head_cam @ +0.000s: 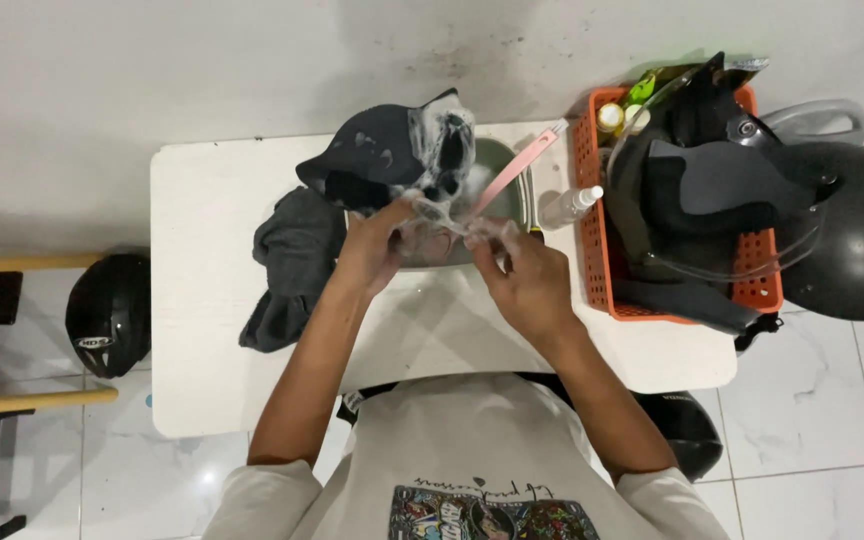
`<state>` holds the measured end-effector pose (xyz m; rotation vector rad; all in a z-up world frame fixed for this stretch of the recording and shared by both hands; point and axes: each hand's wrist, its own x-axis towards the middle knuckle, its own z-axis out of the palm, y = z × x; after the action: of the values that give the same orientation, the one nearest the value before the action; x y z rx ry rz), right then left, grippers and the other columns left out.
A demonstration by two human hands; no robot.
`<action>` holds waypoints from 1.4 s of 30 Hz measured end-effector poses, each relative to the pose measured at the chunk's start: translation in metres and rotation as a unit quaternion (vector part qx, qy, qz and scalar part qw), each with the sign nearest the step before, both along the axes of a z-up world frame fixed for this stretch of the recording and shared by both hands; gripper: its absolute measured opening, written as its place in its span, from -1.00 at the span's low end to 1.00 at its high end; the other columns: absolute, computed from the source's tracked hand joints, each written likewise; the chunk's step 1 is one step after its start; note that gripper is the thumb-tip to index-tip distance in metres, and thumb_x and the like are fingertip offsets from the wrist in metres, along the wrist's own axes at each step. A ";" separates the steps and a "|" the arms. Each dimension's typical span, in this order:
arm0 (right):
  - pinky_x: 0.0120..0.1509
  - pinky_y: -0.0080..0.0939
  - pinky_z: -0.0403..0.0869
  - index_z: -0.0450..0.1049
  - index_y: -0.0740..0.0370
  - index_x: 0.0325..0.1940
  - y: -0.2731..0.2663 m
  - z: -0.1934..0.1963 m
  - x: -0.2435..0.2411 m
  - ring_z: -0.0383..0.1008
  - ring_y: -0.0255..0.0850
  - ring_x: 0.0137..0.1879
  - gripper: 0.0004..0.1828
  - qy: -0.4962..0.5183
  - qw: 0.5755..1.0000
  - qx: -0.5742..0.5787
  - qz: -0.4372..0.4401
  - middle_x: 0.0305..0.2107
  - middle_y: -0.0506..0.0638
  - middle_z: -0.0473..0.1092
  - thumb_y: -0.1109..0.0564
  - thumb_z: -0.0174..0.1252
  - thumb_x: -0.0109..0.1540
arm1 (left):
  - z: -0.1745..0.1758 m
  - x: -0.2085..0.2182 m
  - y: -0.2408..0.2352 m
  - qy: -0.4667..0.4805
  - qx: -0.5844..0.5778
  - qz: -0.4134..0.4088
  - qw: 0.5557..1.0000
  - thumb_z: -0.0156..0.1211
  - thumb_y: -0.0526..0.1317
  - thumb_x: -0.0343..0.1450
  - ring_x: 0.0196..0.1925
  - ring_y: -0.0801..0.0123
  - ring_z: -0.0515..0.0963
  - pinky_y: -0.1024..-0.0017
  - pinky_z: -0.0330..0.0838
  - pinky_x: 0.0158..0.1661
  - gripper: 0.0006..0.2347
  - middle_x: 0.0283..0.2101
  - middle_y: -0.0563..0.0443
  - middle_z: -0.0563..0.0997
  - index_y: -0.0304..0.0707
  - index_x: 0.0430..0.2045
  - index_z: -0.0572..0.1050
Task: The person scrubs a black piece of clothing with a pink toothbrush in a basin of soapy water. They then rinse the item by hand and wring out the excess water.
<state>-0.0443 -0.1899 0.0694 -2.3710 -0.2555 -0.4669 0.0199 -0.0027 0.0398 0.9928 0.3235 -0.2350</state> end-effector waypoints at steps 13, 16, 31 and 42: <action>-0.45 -0.27 0.47 0.47 0.07 -0.44 -0.020 -0.052 0.043 0.45 -0.15 -0.58 -0.82 -0.215 0.971 -0.084 -0.059 -0.70 -0.06 0.36 0.22 0.32 0.21 | 0.002 -0.010 -0.002 0.080 -0.008 0.057 0.995 0.40 -0.41 0.25 0.15 0.06 0.43 -0.25 0.24 0.22 -0.37 0.17 -0.13 0.46 -0.22 0.29 0.36; -0.50 -0.18 0.45 0.49 0.04 -0.44 -0.009 -0.046 0.034 0.48 -0.14 -0.56 -0.85 -0.189 0.979 -0.061 -0.036 -0.68 -0.10 0.37 0.14 0.37 0.14 | 0.003 -0.007 0.004 0.064 -0.010 0.049 0.997 0.40 -0.42 0.22 0.17 -0.03 0.47 -0.28 0.27 0.22 -0.33 0.19 -0.21 0.44 -0.23 0.30 0.34; -0.49 0.03 0.45 0.42 0.15 -0.42 -0.008 -0.046 0.030 0.50 0.07 -0.54 -0.77 -0.110 0.993 0.000 -0.051 -0.68 0.07 0.38 0.11 0.32 0.24 | -0.019 -0.014 0.015 0.037 -0.044 0.075 0.996 0.34 -0.41 0.20 -0.44 0.36 0.49 0.26 0.48 -0.34 -0.73 -0.41 -0.02 0.59 -0.26 -0.23 0.63; -0.42 -0.41 0.47 0.48 0.00 -0.49 -0.005 -0.064 0.015 0.35 -0.25 -0.73 -0.81 -0.207 0.977 0.002 -0.040 -0.81 -0.22 0.28 0.19 0.37 0.10 | -0.027 -0.010 0.034 0.067 -0.028 0.053 0.996 0.23 -0.45 0.20 -0.54 0.37 0.52 0.24 0.53 -0.33 -0.87 -0.58 -0.03 0.53 -0.38 -0.46 0.64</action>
<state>-0.0297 -0.1950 0.0055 -2.2665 -0.3461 -1.0017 0.0103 0.0318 0.0127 0.9044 0.4877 -0.2125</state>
